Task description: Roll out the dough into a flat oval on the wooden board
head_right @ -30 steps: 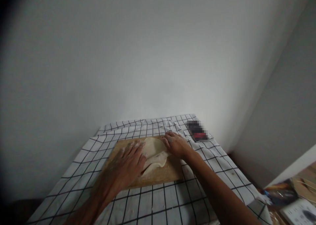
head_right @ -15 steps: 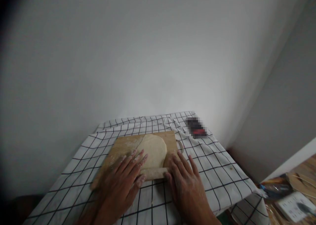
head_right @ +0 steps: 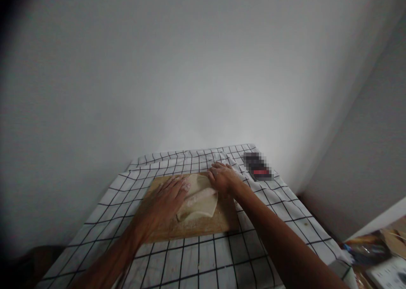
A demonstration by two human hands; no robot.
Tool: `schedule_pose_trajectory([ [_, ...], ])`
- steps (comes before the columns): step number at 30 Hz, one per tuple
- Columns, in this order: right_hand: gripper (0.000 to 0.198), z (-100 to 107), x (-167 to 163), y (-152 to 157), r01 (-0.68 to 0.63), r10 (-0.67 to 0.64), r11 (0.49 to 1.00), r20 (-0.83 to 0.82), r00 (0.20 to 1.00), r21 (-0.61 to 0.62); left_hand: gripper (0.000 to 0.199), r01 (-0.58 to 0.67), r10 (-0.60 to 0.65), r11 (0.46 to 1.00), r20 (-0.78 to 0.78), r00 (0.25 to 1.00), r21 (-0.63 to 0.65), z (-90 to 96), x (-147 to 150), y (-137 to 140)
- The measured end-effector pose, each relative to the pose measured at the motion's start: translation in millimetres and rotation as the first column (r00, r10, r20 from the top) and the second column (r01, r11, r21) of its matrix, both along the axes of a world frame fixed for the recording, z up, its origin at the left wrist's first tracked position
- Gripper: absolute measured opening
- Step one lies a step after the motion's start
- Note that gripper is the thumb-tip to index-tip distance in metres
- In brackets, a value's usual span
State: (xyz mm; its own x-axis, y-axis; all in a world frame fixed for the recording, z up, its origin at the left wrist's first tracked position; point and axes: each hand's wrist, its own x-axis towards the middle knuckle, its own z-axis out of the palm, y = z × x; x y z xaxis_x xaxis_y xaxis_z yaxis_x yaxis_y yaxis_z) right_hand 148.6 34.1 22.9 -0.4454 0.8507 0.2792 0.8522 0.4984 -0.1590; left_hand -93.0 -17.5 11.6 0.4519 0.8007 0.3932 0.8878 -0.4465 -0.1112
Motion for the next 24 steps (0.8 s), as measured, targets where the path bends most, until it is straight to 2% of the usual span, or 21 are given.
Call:
schedule_pose_trajectory([
  [2,0.043,-3.8,1.1,-0.2,-0.033,0.033,0.999,-0.016,0.999,0.010,0.031,0.036,-0.036,0.999,-0.030,0.999,0.010,-0.4,-2.6,-2.7],
  [4,0.044,-10.3,6.5,-14.3,-0.057,0.060,0.997,-0.051,0.997,0.049,0.032,0.055,-0.054,0.998,-0.033,0.998,0.039,-3.2,-2.3,-12.0],
  [8,0.041,-22.5,22.1,-68.7,-0.094,0.108,0.986,-0.102,0.989,0.135,0.044,0.025,-0.028,0.995,0.029,0.999,0.097,-11.1,3.9,-40.0],
  [13,0.049,-38.3,25.5,-147.3,-0.016,0.034,0.979,-0.087,0.996,0.202,0.049,0.158,-0.156,0.983,-0.022,0.987,0.092,-17.7,-2.0,-75.7],
  [16,0.056,-46.0,19.8,-172.3,0.036,-0.022,0.966,-0.058,0.998,0.258,0.056,0.232,-0.228,0.968,-0.051,0.972,0.091,-18.3,-8.9,-88.2],
  [19,0.049,-41.9,14.5,-160.8,0.093,-0.085,0.969,-0.046,0.995,0.229,0.056,0.225,-0.222,0.970,-0.035,0.974,0.088,-14.9,-8.2,-81.0],
  [21,0.040,-33.3,12.0,-132.6,0.138,-0.129,0.973,-0.059,0.990,0.185,0.052,0.182,-0.182,0.979,-0.016,0.983,0.089,-10.8,-4.1,-63.1],
  [24,0.040,-17.5,7.9,-73.9,0.150,-0.145,0.983,-0.056,0.988,0.107,0.045,0.088,-0.090,0.992,0.022,0.996,0.087,-4.6,1.6,-24.5],
])
